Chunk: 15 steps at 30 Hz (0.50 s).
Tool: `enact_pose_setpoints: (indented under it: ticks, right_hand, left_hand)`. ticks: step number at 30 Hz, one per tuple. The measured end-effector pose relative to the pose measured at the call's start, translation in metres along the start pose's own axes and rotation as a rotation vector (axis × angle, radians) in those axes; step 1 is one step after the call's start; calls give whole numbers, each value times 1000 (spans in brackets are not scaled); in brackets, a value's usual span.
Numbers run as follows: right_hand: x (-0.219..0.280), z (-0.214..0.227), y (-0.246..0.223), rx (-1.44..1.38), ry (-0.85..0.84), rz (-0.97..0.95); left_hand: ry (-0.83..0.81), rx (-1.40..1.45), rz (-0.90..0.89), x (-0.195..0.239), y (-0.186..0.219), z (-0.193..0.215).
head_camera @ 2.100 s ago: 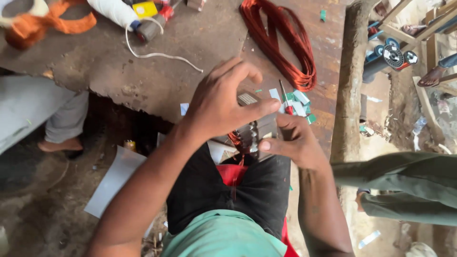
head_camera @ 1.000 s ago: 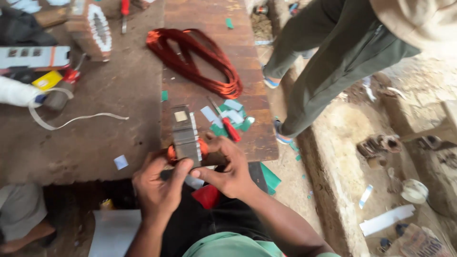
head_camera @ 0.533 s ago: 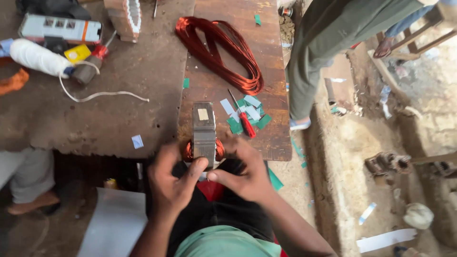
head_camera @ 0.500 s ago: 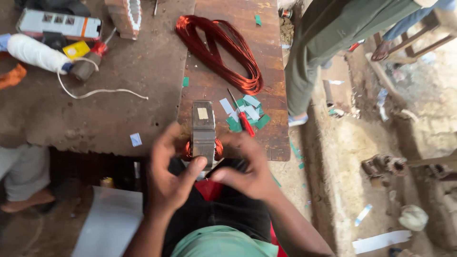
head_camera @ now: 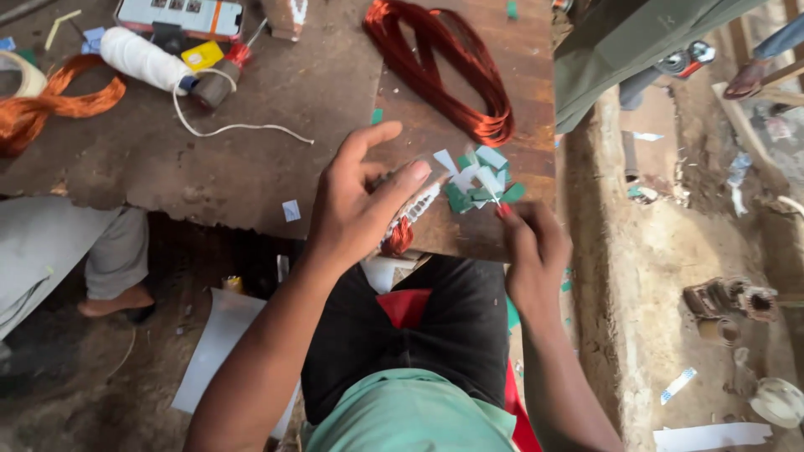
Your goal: Inserting copper wire coils and insulation paper into a motor stator.
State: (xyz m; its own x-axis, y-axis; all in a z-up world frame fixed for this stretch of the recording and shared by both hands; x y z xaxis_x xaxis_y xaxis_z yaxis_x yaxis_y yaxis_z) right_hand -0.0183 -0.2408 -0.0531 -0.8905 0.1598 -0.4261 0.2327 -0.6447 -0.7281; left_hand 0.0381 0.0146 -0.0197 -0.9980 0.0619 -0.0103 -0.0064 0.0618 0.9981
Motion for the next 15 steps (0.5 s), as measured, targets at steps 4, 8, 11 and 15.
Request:
enact_pose_setpoints:
  ticks: [4, 8, 11, 15]
  right_hand:
    - [34, -2, -20, -263, 10, -58]
    - [26, -4, -38, -50, -30, -26]
    - [-2, -1, -44, 240, -72, 105]
    - [-33, -10, -39, 462, -155, 371]
  left_hand:
    - [98, -309, -161, 0, 6, 10]
    - [95, -495, -32, -3, 11, 11]
    - [38, -477, 60, -11, 14, 7]
    - [-67, -446, 201, -21, 12, 2]
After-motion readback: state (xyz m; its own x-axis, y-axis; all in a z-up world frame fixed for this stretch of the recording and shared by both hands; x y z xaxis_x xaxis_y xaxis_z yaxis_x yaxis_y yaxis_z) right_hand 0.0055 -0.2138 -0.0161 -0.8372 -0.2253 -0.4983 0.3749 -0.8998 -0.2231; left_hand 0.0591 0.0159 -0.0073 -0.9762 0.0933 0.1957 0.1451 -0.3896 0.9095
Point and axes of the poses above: each hand's wrist, its own x-axis away from the middle knuckle, its own z-axis out of the back of the hand, y = z × x, the point moved 7 cm from there along -x, towards the middle knuckle, and after that the axes turned 7 degrees about z, right-handed, at the moved point
